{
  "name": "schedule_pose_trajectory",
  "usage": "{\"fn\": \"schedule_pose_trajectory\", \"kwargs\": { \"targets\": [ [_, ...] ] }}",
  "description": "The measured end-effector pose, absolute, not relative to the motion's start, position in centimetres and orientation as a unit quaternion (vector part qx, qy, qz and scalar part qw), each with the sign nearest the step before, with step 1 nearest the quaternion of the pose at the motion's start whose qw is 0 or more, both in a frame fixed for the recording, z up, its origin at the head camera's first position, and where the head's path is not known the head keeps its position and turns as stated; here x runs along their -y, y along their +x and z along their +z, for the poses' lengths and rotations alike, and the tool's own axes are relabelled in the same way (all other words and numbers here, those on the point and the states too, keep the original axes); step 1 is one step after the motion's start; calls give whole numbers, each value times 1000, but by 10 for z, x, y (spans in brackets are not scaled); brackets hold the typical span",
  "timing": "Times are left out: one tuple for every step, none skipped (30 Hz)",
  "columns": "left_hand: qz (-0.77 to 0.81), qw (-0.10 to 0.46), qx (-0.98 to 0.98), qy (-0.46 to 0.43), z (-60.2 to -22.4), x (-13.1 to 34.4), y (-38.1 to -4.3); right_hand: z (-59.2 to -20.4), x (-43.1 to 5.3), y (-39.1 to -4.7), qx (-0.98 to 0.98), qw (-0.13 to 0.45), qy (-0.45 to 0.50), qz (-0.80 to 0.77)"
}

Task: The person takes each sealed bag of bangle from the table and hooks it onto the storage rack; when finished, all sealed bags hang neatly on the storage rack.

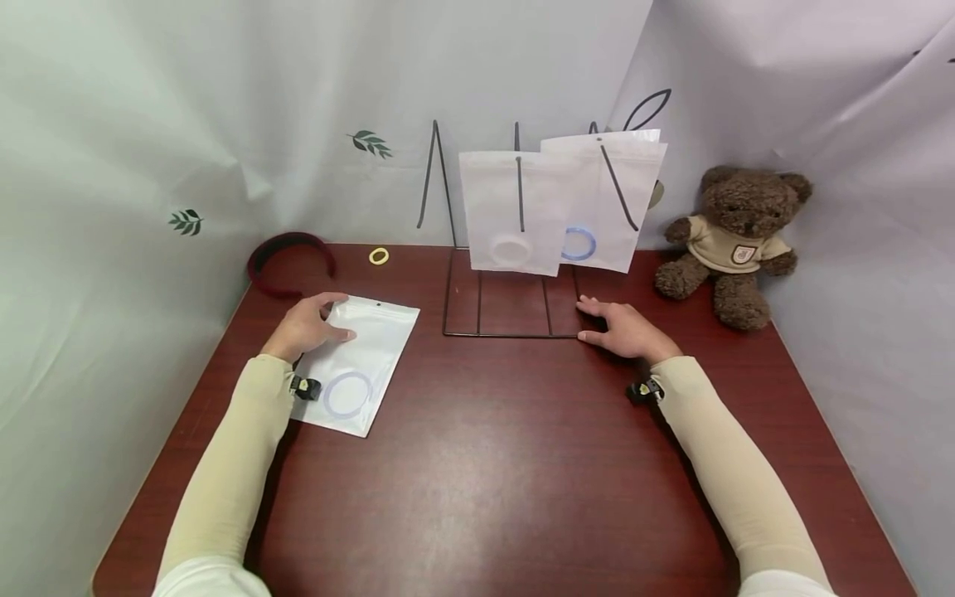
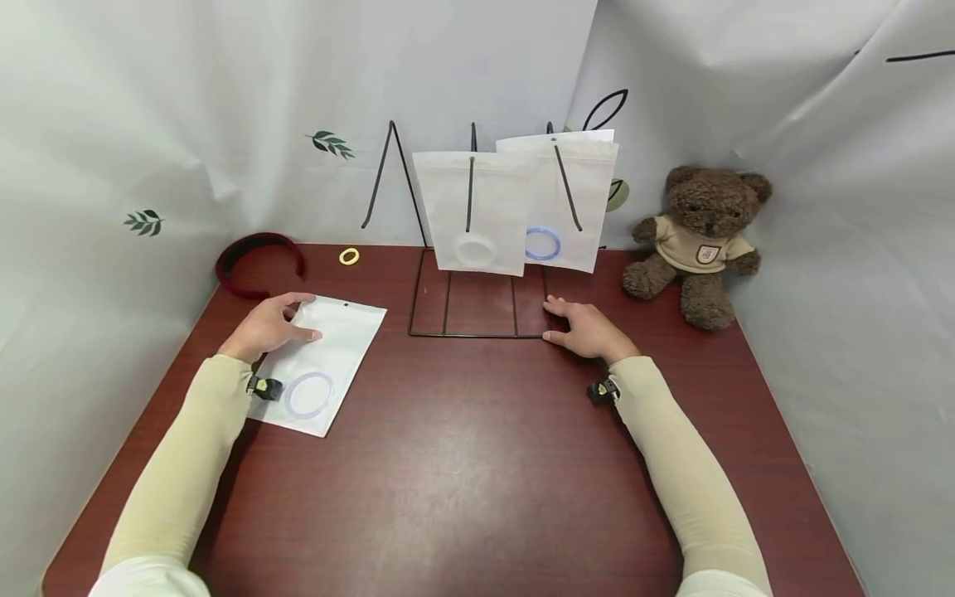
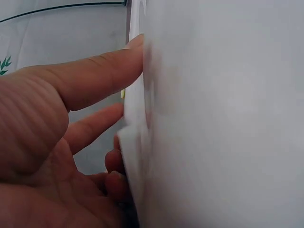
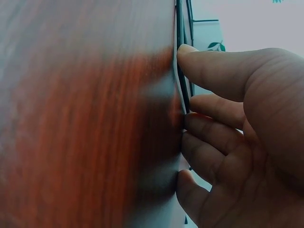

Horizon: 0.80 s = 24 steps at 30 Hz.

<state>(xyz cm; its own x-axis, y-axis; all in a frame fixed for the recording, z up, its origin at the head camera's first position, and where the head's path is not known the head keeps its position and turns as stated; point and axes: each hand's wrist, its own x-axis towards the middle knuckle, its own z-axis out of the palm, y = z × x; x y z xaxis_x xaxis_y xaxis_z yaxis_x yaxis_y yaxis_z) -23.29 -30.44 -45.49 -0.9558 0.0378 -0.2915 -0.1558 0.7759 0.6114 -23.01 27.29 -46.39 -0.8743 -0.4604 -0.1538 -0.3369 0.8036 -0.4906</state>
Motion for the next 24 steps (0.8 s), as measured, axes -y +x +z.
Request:
{"fn": "schedule_pose_trajectory", "kwargs": {
  "targets": [
    [336,142,-931,-29,-455,304,-232,-464,-273,-230,-940,135,-212,-230],
    [341,137,-930,-28,-454,304,-232,-463,-272,-230,-940,135,-211,-229],
    [346,132,-929,-27,-454,304,-232,-463,-272,-230,-941,136,-211,-229],
    [352,128,-927,-24,-453,304,-231,-463,-272,-231,-941,135,-210,-229],
    [359,126,-925,-20,-452,303,-231,-463,-272,-231,-941,135,-210,-230],
    [364,125,-923,-17,-452,304,-230,-464,-272,-231,-940,134,-211,-231],
    [371,124,-920,-12,-452,304,-230,-464,-272,-231,-941,133,-210,-231],
    [377,123,-918,-7,-452,304,-229,-465,-272,-231,-941,132,-212,-231],
    [382,125,-916,-1,-453,305,-229,-465,-272,-231,-941,130,-213,-230],
    [387,126,-914,4,-453,306,-229,-466,-272,-231,-941,129,-215,-228],
    [390,126,-912,9,-453,306,-228,-466,-272,-231,-941,129,-215,-228],
    [396,122,-910,13,-452,307,-227,-466,-272,-231,-941,128,-216,-227],
    [401,118,-908,17,-451,307,-227,-466,-272,-231,-941,128,-216,-227],
    [407,113,-906,18,-450,306,-227,-466,-272,-231,-941,128,-217,-227],
    [411,106,-905,18,-449,306,-227,-466,-272,-231,-941,128,-216,-229],
    [417,96,-904,16,-447,305,-227,-465,-272,-230,-940,129,-214,-231],
    [424,85,-902,12,-446,304,-227,-465,-272,-230,-940,130,-213,-233],
    [429,74,-900,8,-444,303,-227,-465,-272,-230,-940,130,-213,-234],
    [431,65,-900,4,-443,302,-227,-465,-272,-230,-940,131,-212,-235],
    [433,57,-899,-1,-441,301,-226,-465,-272,-230,-939,132,-211,-236],
    [435,49,-899,-4,-439,300,-226,-464,-272,-230,-940,133,-210,-235],
    [437,44,-898,-7,-438,299,-225,-464,-272,-230,-940,133,-211,-234],
    [436,41,-899,-8,-436,299,-224,-464,-272,-230,-940,133,-211,-232],
    [436,39,-899,-8,-434,298,-224,-464,-272,-230,-940,134,-211,-232]
  ]
}}
